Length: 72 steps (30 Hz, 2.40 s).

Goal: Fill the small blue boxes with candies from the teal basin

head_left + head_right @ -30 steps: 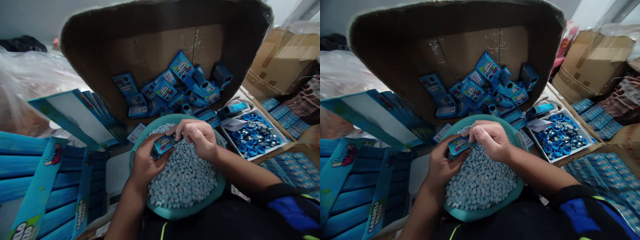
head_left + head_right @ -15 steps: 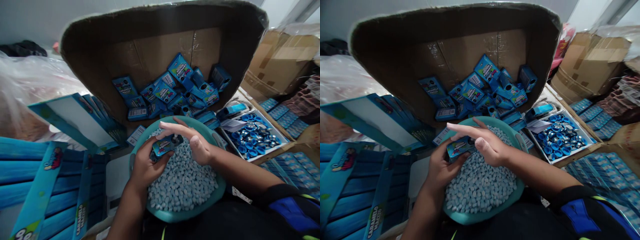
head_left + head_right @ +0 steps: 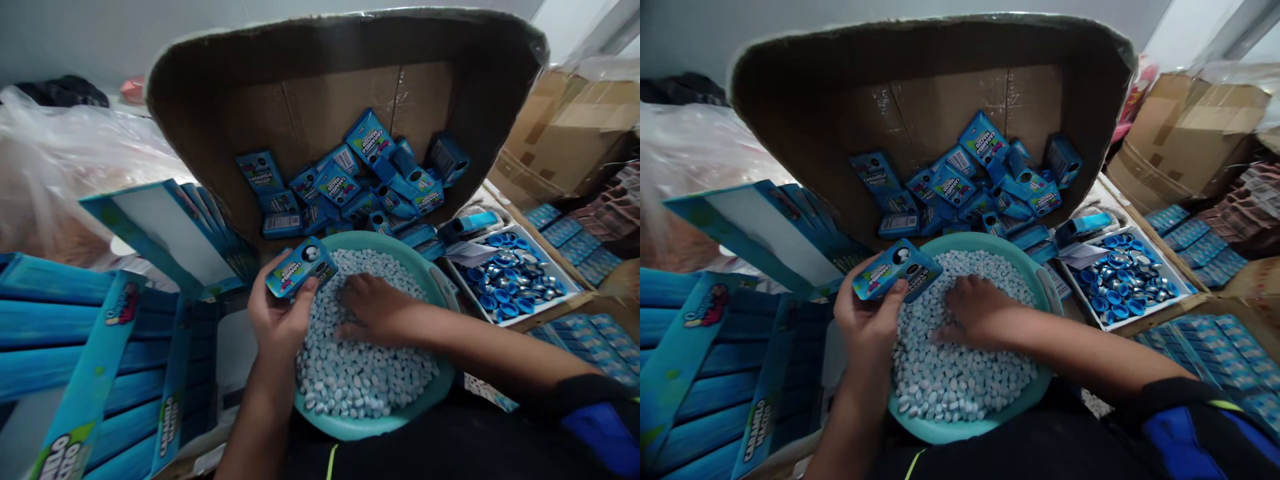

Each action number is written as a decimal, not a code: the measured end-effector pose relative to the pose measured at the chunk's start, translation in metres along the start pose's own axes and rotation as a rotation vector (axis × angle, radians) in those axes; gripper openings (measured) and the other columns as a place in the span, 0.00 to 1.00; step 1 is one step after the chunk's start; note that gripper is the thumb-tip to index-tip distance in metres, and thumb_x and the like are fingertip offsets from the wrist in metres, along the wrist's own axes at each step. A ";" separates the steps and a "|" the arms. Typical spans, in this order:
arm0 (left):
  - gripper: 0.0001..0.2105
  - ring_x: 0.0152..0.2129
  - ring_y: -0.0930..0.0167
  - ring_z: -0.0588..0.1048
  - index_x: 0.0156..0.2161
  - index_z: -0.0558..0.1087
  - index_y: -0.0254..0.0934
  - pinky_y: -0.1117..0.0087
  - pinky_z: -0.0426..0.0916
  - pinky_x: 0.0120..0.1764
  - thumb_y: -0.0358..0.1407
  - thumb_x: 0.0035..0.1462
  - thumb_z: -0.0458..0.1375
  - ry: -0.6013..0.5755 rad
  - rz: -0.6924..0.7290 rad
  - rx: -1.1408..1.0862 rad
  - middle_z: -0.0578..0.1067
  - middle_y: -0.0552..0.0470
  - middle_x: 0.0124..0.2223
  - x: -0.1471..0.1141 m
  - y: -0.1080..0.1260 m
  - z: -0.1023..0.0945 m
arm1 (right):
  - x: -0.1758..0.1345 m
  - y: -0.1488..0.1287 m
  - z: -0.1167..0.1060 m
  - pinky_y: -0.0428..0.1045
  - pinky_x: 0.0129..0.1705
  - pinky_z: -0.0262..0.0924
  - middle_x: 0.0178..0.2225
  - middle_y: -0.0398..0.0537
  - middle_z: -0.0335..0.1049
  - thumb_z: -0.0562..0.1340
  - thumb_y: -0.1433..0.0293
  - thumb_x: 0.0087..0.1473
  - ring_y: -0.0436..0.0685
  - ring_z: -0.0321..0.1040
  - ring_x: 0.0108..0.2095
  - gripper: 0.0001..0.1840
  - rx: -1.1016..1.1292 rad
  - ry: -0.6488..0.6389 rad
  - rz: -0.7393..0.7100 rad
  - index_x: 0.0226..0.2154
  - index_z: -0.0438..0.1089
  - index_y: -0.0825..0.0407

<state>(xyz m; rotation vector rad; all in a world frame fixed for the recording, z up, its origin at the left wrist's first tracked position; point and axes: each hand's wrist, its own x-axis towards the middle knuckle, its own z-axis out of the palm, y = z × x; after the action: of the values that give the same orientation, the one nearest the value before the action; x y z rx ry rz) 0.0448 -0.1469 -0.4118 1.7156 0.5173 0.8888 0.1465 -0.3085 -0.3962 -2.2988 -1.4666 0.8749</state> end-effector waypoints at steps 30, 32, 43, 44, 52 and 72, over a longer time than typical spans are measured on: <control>0.24 0.32 0.68 0.76 0.38 0.67 0.39 0.67 0.72 0.35 0.50 0.47 0.73 0.364 -0.093 0.677 0.73 0.55 0.34 -0.047 -0.019 -0.124 | 0.003 0.016 -0.001 0.70 0.65 0.63 0.73 0.60 0.56 0.64 0.45 0.59 0.79 0.58 0.69 0.47 0.119 -0.209 -0.080 0.72 0.60 0.51; 0.22 0.37 0.64 0.79 0.39 0.69 0.39 0.65 0.73 0.39 0.50 0.50 0.71 0.296 -0.192 0.774 0.78 0.51 0.39 -0.058 -0.022 -0.125 | 0.005 0.018 -0.003 0.69 0.64 0.64 0.72 0.60 0.58 0.65 0.46 0.59 0.78 0.61 0.67 0.45 0.116 -0.209 -0.091 0.71 0.62 0.50; 0.13 0.33 0.66 0.82 0.39 0.70 0.38 0.62 0.80 0.37 0.26 0.51 0.68 0.359 0.646 0.863 0.80 0.49 0.36 -0.179 -0.026 -0.161 | 0.005 0.025 -0.007 0.62 0.50 0.68 0.54 0.55 0.77 0.63 0.57 0.62 0.71 0.73 0.52 0.18 0.038 -0.085 -0.180 0.49 0.79 0.47; 0.12 0.30 0.68 0.81 0.38 0.71 0.38 0.65 0.79 0.34 0.26 0.52 0.68 0.384 0.592 0.868 0.79 0.50 0.34 -0.192 -0.034 -0.165 | 0.004 0.026 -0.007 0.61 0.48 0.67 0.52 0.55 0.78 0.62 0.58 0.63 0.70 0.73 0.50 0.15 0.028 -0.074 -0.181 0.45 0.80 0.47; 0.12 0.29 0.71 0.80 0.41 0.70 0.38 0.70 0.77 0.33 0.24 0.55 0.66 0.358 0.500 0.747 0.78 0.52 0.34 -0.237 -0.064 -0.156 | 0.004 0.032 -0.009 0.56 0.42 0.65 0.48 0.51 0.80 0.64 0.64 0.64 0.62 0.75 0.45 0.10 0.037 0.119 -0.046 0.41 0.82 0.46; 0.19 0.32 0.73 0.77 0.53 0.69 0.41 0.69 0.78 0.36 0.27 0.58 0.65 0.113 0.512 0.391 0.76 0.52 0.41 -0.206 -0.027 -0.081 | -0.004 0.028 -0.005 0.51 0.42 0.66 0.45 0.53 0.79 0.65 0.71 0.62 0.58 0.74 0.43 0.08 0.053 0.390 -0.125 0.40 0.81 0.53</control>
<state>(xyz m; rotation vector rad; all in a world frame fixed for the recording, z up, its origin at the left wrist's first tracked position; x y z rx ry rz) -0.1442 -0.2362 -0.4888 2.2171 0.3408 1.3181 0.1688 -0.3241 -0.4055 -2.1565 -1.3742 0.3950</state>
